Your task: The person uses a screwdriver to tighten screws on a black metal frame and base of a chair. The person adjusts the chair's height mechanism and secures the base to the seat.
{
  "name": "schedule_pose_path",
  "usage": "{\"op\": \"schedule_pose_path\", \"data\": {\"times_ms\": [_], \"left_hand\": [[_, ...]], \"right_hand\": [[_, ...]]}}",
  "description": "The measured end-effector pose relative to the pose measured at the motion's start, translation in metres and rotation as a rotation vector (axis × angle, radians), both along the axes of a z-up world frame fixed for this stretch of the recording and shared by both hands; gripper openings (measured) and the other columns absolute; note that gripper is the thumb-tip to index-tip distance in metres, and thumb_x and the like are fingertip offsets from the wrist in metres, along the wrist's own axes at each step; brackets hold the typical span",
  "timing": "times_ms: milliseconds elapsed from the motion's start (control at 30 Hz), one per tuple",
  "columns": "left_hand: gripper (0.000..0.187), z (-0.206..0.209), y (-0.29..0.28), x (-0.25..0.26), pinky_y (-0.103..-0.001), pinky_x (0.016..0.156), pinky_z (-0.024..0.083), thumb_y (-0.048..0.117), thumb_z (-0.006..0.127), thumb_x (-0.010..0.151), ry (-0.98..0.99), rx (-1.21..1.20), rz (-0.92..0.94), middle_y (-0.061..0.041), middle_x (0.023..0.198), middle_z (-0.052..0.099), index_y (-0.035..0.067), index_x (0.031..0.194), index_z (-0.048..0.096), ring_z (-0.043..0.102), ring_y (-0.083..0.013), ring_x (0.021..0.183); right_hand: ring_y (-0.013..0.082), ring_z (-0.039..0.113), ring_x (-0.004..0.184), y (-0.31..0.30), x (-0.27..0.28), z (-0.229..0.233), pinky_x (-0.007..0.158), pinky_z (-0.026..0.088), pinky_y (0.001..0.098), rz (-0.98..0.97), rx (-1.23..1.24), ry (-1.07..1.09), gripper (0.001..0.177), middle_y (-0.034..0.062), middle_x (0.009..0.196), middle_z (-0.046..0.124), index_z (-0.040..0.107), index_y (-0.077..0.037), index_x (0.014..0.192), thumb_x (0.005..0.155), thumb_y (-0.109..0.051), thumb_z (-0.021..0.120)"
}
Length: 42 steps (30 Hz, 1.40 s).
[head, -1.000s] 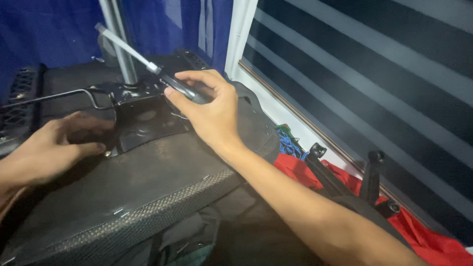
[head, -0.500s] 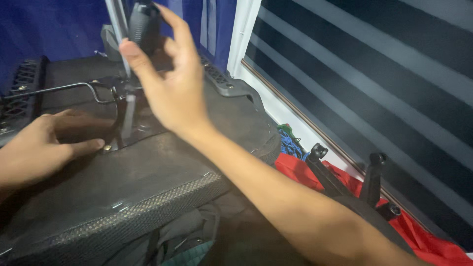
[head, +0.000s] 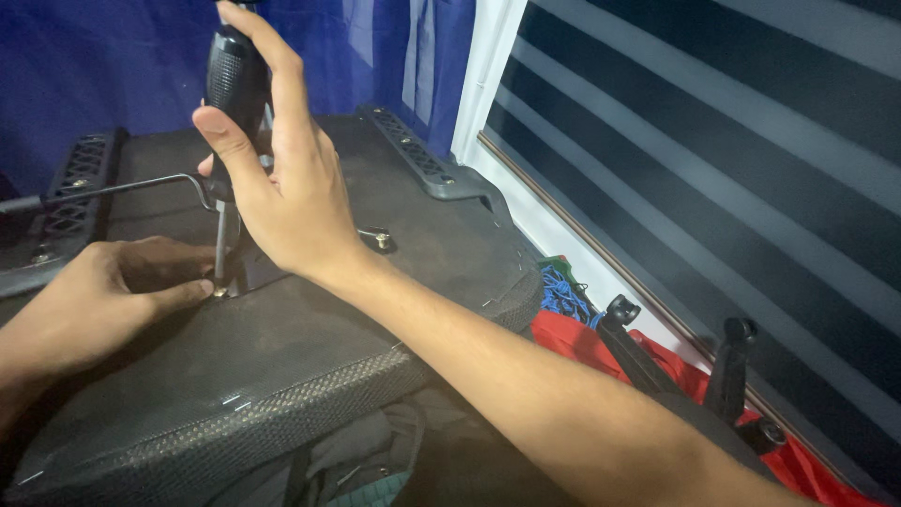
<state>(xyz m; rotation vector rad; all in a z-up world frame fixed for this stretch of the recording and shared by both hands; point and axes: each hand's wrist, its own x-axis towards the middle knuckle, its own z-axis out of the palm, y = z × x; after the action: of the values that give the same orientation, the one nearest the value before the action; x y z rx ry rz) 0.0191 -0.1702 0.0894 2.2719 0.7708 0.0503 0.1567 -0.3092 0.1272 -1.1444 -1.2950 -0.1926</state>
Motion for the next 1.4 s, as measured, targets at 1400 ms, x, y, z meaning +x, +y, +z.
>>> {"op": "schedule_pose_path", "data": {"times_ms": [1400], "left_hand": [[0.047,-0.002,-0.012,0.003,-0.046,0.103,0.050,0.032,0.079,0.081,-0.291,0.421,-0.058,-0.018,0.118,0.073,0.011,0.123,0.075,0.071,-0.0347,0.111]], "right_hand": [[0.0096,0.077,0.075,-0.021,0.038,0.030,0.069,0.064,0.0248,-0.144,0.052,-0.068,0.061,0.0043,0.099,0.073,0.034,-0.015,0.153,0.108,-0.038,0.066]]}}
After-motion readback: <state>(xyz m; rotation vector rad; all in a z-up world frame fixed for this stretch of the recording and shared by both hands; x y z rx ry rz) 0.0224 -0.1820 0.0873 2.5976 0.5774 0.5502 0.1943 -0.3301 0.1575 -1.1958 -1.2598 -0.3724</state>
